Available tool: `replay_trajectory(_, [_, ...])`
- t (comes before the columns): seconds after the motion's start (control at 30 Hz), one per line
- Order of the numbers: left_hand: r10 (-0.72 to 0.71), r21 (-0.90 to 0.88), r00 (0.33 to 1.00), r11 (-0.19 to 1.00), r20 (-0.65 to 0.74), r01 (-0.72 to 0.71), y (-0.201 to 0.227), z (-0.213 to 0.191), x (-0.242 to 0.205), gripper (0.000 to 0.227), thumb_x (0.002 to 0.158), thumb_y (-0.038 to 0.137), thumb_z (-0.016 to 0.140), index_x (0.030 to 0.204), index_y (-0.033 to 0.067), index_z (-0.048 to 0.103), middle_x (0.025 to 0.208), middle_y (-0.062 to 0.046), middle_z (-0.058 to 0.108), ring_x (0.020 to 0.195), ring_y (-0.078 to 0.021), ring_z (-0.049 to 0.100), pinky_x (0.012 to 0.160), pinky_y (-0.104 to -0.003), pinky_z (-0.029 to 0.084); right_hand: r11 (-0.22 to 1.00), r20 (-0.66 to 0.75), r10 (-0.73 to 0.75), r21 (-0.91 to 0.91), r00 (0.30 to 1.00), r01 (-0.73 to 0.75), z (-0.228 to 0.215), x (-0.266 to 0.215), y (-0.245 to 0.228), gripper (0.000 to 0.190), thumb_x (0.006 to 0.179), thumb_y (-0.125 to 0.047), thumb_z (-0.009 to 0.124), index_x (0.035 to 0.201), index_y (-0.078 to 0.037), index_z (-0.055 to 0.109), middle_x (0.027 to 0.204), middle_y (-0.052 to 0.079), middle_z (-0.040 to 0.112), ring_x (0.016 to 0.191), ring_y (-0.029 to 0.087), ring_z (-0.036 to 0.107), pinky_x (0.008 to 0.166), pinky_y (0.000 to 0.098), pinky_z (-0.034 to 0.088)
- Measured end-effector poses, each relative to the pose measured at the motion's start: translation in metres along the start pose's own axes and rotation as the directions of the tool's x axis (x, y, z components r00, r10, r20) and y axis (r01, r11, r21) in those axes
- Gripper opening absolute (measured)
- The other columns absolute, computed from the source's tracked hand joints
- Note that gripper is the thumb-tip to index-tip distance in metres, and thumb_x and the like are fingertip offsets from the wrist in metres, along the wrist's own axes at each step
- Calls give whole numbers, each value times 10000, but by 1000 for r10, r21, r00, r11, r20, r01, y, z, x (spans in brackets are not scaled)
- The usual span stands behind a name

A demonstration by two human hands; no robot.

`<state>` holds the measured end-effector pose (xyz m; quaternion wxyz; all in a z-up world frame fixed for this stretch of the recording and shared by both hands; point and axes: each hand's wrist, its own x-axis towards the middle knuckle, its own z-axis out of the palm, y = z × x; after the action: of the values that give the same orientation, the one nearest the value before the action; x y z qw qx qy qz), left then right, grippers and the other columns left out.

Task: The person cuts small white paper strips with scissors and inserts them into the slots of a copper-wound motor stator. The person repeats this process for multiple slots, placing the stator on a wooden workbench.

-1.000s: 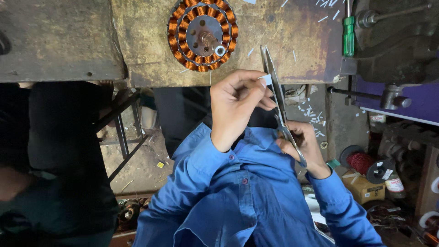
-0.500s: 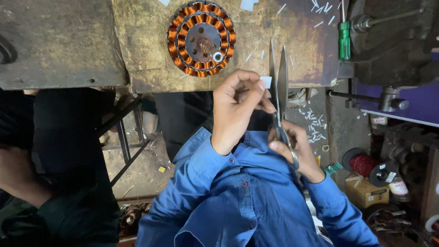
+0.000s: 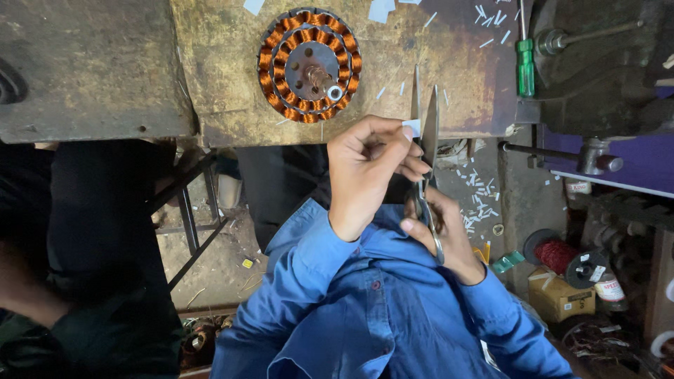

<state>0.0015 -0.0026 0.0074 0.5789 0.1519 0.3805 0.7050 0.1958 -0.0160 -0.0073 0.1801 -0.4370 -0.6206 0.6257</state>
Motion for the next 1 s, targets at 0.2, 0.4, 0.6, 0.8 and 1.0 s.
replay_trajectory(0.2, [16,7,1000,1000,16,-16,1,3,-1,108,1019,14,651,1081,-75,648,894,-173,728,741,-220,755,636,-335,639,993,-142,3,-113,990,-19,2,-1,16,204,829,-176,715,796,-33,573,682,-43,485,624,53,408,540,244,310])
replay_trajectory(0.4, [6,-4,1000,1000,-19,-6,3,2,-2,121,1024,27,652,1080,-80,654,884,-179,731,728,-219,754,643,-333,637,999,-102,17,-33,995,-20,6,-2,7,143,800,-117,694,788,-57,564,702,-68,497,628,26,417,532,230,325])
replay_trajectory(0.6, [36,-10,999,999,-11,-36,6,1,-3,118,1028,29,656,1059,-85,649,879,-178,724,718,-219,746,627,-335,631,995,-142,-46,-94,989,33,10,1,3,194,788,-96,691,726,-56,512,681,-63,486,614,26,402,521,237,314])
replay_trajectory(0.8, [9,5,1000,1000,-9,-9,10,-4,-3,127,1029,26,652,1073,-93,656,863,-168,728,712,-220,746,630,-330,625,995,-141,-26,-97,990,13,2,1,3,154,819,-84,713,739,-26,595,650,-47,511,602,24,428,520,231,324])
replay_trajectory(1.0, [97,295,995,951,-6,-91,17,-22,-10,154,1025,21,672,1134,-85,695,866,-140,741,754,-185,737,699,-297,606,911,-280,15,-391,960,-128,-38,44,-55,161,896,-174,816,905,-25,754,682,28,662,642,84,552,555,277,432])
